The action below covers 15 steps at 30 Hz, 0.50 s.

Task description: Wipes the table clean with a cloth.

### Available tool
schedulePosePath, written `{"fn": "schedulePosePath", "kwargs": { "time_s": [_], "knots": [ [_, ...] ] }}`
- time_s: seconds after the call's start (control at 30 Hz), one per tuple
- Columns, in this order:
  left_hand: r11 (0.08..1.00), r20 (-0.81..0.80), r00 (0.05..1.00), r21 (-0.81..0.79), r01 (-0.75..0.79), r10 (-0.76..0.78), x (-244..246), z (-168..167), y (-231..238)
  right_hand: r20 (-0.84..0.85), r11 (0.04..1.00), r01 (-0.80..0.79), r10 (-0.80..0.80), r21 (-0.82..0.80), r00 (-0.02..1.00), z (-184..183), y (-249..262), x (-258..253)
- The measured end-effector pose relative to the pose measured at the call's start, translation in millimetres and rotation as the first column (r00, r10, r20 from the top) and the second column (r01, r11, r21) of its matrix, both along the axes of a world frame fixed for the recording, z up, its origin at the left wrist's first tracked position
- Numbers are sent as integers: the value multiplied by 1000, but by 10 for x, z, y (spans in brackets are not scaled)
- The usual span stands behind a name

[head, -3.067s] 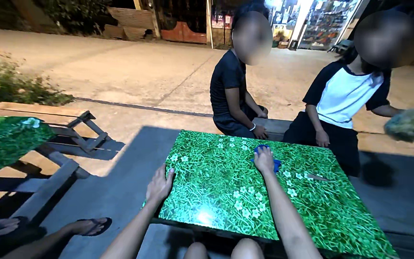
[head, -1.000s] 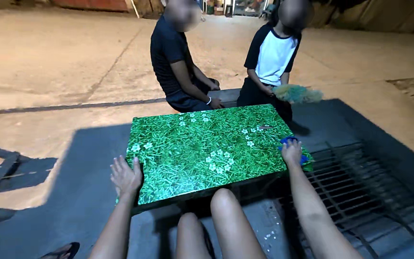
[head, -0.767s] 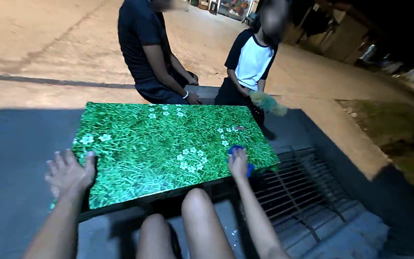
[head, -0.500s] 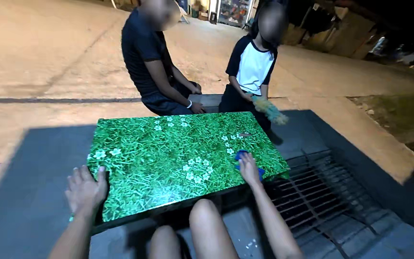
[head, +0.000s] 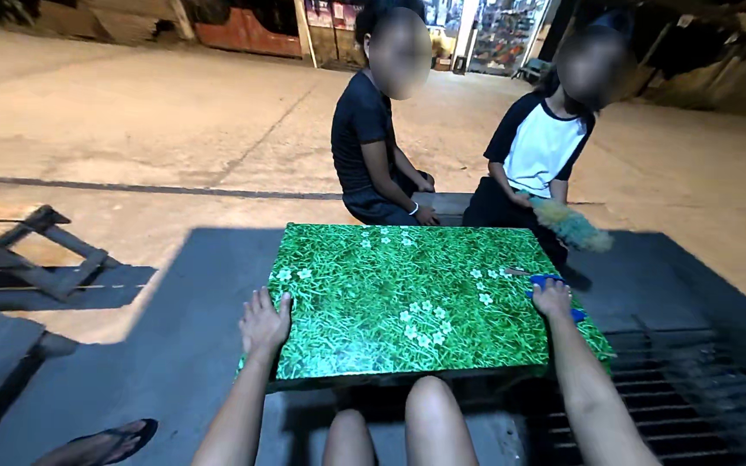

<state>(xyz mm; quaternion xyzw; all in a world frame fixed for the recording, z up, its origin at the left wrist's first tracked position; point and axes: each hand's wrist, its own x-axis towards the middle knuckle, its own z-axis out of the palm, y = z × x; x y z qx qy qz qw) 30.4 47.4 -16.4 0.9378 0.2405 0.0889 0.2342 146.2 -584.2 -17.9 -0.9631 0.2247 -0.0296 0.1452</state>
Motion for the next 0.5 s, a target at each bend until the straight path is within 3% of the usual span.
{"fn": "schedulePosePath", "kwargs": {
  "time_s": [0.17, 0.33, 0.5],
  "knots": [
    [1000, 63, 998, -21, 16, -15, 41, -120, 35, 120, 987, -116, 129, -108, 984, -137, 452, -669],
    [999, 78, 996, 28, 29, -31, 34, -141, 5, 160, 952, -301, 306, -51, 939, -234, 1293, -1496],
    [997, 53, 998, 73, 28, -32, 48, -121, -8, 115, 863, -504, 505, -35, 856, -146, 1977, -1282]
  ]
}}
